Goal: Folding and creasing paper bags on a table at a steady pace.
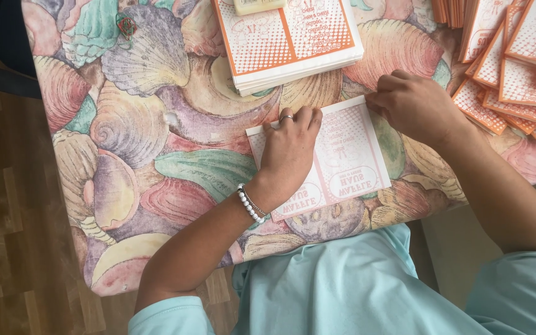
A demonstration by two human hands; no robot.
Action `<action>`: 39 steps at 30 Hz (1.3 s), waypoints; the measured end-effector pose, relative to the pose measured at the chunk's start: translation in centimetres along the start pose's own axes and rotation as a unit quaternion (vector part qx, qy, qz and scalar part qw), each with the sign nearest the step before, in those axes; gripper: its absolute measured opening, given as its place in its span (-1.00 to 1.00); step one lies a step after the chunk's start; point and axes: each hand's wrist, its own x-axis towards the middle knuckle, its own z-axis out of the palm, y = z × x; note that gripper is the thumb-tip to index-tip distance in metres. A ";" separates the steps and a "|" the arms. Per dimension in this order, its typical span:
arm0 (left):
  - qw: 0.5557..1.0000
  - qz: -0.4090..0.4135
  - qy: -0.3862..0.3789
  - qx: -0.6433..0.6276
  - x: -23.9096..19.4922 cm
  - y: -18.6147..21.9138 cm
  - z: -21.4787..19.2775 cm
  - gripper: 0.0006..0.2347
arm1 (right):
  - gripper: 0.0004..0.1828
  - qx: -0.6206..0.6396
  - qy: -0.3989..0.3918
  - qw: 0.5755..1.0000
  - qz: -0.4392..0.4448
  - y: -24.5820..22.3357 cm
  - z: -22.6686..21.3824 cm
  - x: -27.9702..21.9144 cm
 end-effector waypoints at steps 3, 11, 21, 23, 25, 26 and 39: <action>0.998 -0.021 0.023 0.049 -0.1 0.3 0.2 -0.61 | -0.79 0.047 0.003 0.999 0.018 -0.1 -0.6 0.2; 1.000 0.012 -0.002 -0.024 -0.5 0.3 0.2 -0.56 | -0.87 0.001 0.132 0.990 -0.047 -2.6 2.0 1.3; 0.998 0.018 0.002 -0.059 -0.1 -0.1 0.2 -0.60 | -0.89 -0.029 0.134 0.986 -0.096 -1.6 2.1 1.5; 0.997 0.016 -0.002 -0.071 0.0 -0.3 0.3 -0.60 | -0.88 -0.034 0.131 0.985 -0.103 -1.6 2.1 1.6; 0.998 0.011 0.005 -0.066 0.2 -0.3 0.3 -0.60 | -0.84 -0.050 0.130 0.985 -0.103 -1.5 1.6 1.6; 0.998 0.011 0.005 -0.066 0.2 -0.4 0.3 -0.60 | -0.84 -0.050 0.130 0.985 -0.103 -1.9 1.2 1.7; 0.991 -0.018 -0.025 -0.131 -3.3 -4.2 -3.3 -0.63 | -0.88 -0.014 0.079 0.996 -0.030 -0.3 2.1 1.0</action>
